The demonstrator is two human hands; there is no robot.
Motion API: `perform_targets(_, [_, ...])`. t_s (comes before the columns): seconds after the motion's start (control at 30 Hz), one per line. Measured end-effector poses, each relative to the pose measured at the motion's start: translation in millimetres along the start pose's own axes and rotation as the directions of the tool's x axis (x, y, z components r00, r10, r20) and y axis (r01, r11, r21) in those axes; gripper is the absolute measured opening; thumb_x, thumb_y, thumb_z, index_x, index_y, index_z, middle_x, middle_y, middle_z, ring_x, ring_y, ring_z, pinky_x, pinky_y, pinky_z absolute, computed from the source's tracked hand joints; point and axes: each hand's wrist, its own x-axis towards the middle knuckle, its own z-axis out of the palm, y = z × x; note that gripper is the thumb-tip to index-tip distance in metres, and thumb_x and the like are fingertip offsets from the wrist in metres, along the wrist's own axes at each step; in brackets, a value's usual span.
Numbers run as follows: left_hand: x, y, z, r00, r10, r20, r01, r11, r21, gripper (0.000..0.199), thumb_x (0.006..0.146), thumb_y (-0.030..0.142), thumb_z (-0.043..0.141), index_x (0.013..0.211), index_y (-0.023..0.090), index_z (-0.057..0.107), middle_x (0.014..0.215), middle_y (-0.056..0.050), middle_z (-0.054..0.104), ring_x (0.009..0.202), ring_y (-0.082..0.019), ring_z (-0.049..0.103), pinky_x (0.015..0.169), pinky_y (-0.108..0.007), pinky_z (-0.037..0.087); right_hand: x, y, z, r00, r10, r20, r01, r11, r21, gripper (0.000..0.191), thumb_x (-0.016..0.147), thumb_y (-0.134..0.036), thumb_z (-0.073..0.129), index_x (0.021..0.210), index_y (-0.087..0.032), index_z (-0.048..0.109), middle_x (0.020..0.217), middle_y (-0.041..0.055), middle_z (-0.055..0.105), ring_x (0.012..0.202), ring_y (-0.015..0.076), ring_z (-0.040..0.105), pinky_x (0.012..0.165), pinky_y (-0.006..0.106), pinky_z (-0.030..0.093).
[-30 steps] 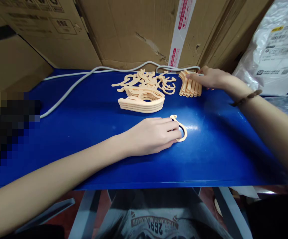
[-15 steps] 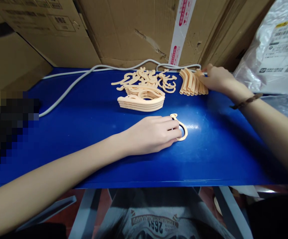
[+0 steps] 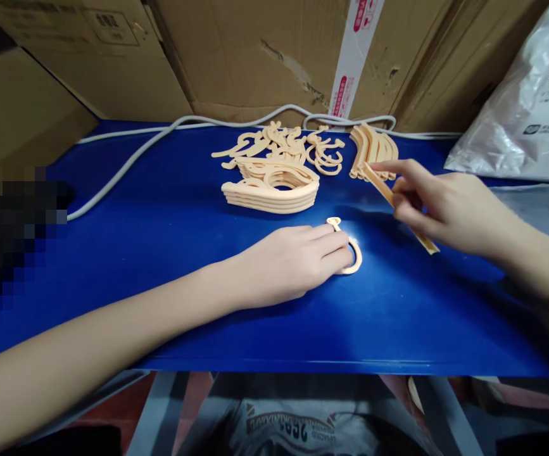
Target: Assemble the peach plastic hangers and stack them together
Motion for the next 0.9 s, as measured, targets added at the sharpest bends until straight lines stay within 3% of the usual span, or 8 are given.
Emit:
perform_targets(0.27, [0.8, 1.2, 3.4, 0.999, -0.003, -0.036, 0.003, 1.000, 0.006, 0.024, 0.116, 0.012, 0.044, 0.114, 0.012, 0.068, 0.113, -0.012, 0.079, 0.099, -0.024, 0.073, 0.087, -0.034, 0.057, -2.1, -9.2, 8.1, 0.980, -0.007, 0.197, 0.015, 0.999, -0.038, 0.062, 0.099, -0.042, 0.050, 0.156, -0.018, 0.058, 0.085, 0.0107, 0.081, 0.064, 0.0287, 0.072, 0.060, 0.037, 0.043])
perform_targets(0.43, [-1.7, 0.8, 2.6, 1.000, 0.003, -0.008, -0.003, 1.000, -0.012, 0.031, 0.118, 0.012, 0.037, 0.114, 0.013, 0.069, 0.117, -0.011, 0.081, 0.104, -0.022, 0.073, 0.087, -0.033, 0.056, -4.2, -11.1, 12.6, 0.981, -0.011, 0.192, 0.034, 0.993, -0.116, 0.064, 0.099, -0.046, 0.048, 0.156, -0.020, 0.060, 0.078, 0.0104, 0.079, 0.060, 0.0304, 0.069, 0.055, 0.037, 0.039])
perform_targets(0.6, [-0.4, 1.8, 2.9, 1.000, -0.006, 0.024, 0.007, 0.999, -0.049, 0.024, 0.118, 0.021, 0.045, 0.119, 0.013, 0.068, 0.119, -0.010, 0.080, 0.104, -0.024, 0.072, 0.085, -0.036, 0.056, -5.8, -14.3, 13.8, 0.983, -0.049, 0.180, 0.073, 0.988, -0.133, 0.062, 0.101, -0.053, 0.047, 0.154, -0.025, 0.065, 0.068, 0.0055, 0.073, 0.056, 0.0289, 0.065, 0.053, 0.035, 0.032])
perform_targets(0.67, [0.8, 2.1, 2.8, 1.000, -0.001, 0.025, 0.003, 0.998, -0.067, 0.026, 0.118, 0.027, 0.046, 0.116, 0.012, 0.069, 0.116, -0.010, 0.080, 0.103, -0.025, 0.072, 0.085, -0.038, 0.056, -8.0, -17.6, 14.8, 0.985, -0.091, 0.147, 0.105, 0.990, -0.093, 0.056, 0.106, -0.054, 0.042, 0.145, -0.028, 0.071, 0.066, 0.0044, 0.071, 0.057, 0.0271, 0.064, 0.055, 0.035, 0.032])
perform_targets(0.77, [1.7, 2.5, 2.5, 1.000, 0.003, 0.019, -0.001, 0.997, -0.083, 0.030, 0.119, 0.030, 0.045, 0.113, 0.013, 0.069, 0.114, -0.009, 0.080, 0.102, -0.024, 0.072, 0.086, -0.037, 0.056, -13.0, -26.1, 17.4, 0.975, -0.221, 0.002, 0.219, 0.969, -0.116, 0.046, 0.112, -0.045, 0.040, 0.134, -0.027, 0.076, 0.072, 0.0038, 0.075, 0.053, 0.0215, 0.057, 0.056, 0.035, 0.029])
perform_targets(0.83, [1.7, 2.7, 2.3, 1.000, 0.015, 0.007, -0.014, 0.996, -0.091, 0.031, 0.119, 0.029, 0.044, 0.111, 0.014, 0.070, 0.112, -0.009, 0.080, 0.102, -0.023, 0.072, 0.087, -0.036, 0.055, -15.8, -32.5, 19.8, 0.924, -0.370, -0.095, 0.346, 0.916, -0.203, 0.039, 0.114, -0.032, 0.042, 0.134, -0.024, 0.074, 0.091, 0.0053, 0.083, 0.051, 0.0174, 0.051, 0.056, 0.035, 0.029])
perform_targets(0.9, [1.5, 2.9, 2.2, 0.999, 0.031, -0.007, -0.032, 0.995, -0.094, 0.032, 0.119, 0.027, 0.044, 0.108, 0.014, 0.071, 0.109, -0.008, 0.080, 0.098, -0.021, 0.071, 0.086, -0.035, 0.054, -16.9, -37.5, 22.4, 0.853, -0.508, -0.120, 0.458, 0.839, -0.295, 0.037, 0.112, -0.019, 0.043, 0.137, -0.020, 0.071, 0.109, 0.0084, 0.084, 0.053, 0.0156, 0.052, 0.057, 0.034, 0.032])
